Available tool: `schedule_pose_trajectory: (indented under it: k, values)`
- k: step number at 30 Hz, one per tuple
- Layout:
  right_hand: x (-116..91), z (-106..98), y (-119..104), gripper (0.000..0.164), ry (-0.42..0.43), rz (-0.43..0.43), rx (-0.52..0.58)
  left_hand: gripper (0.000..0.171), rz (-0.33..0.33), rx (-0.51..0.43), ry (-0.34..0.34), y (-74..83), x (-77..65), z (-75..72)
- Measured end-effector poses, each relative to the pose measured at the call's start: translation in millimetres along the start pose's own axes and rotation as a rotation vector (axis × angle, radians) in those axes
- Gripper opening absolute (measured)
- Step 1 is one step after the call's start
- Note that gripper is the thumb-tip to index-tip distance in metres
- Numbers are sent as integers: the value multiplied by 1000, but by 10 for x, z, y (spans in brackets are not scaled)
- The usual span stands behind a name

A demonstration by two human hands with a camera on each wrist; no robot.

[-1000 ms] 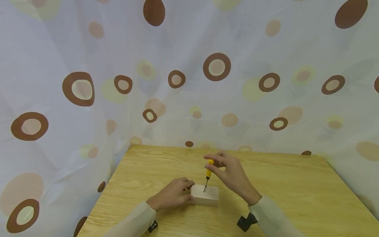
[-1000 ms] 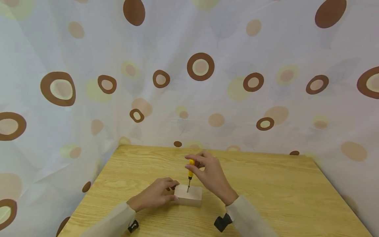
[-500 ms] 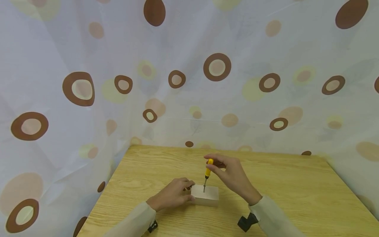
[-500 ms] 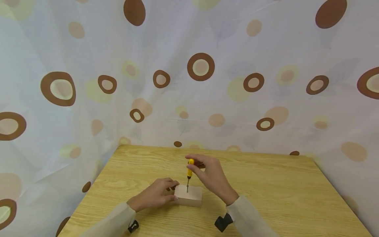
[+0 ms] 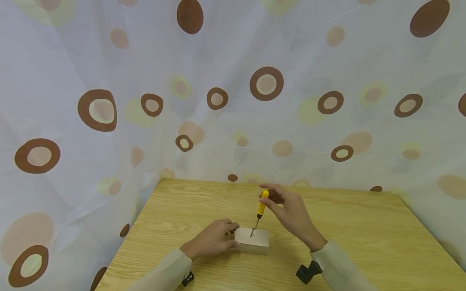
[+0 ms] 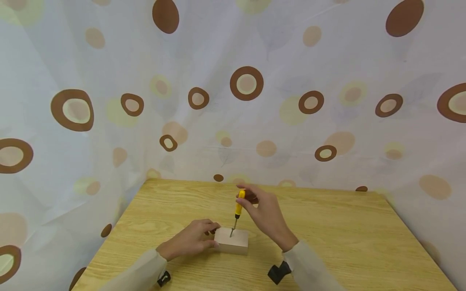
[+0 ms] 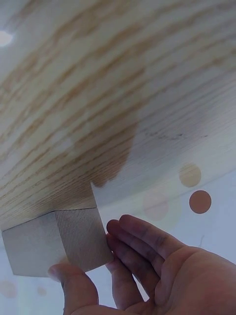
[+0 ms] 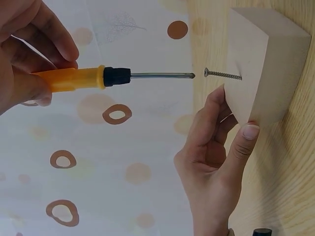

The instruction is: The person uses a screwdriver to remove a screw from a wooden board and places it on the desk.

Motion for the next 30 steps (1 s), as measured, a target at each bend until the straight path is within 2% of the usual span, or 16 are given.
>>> schedule_pose_trajectory:
  k: [5,12,19,30]
  values:
    - [5,-62,64,32,-12,47,61,50,1,-7,-1,6,6,-1]
    - [-5,-176,201,30,15,123,66,52,3,-18,-7,23,3,-1]
    - [-35,-241,298,30,5,148,96,52,10,-12,-2,29,-5,-11]
    - [-90,-320,442,31,8,190,84,51,5,-8,1,19,-12,5]
Point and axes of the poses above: each hand's wrist, its own x-axis towards the middle knuckle, its own z-axis out of the palm, y = z × x, the point moved 10 cm from there along x, towards the middle knuckle, and after that the axes turned 15 degrees about z, right-handed, at the moved point
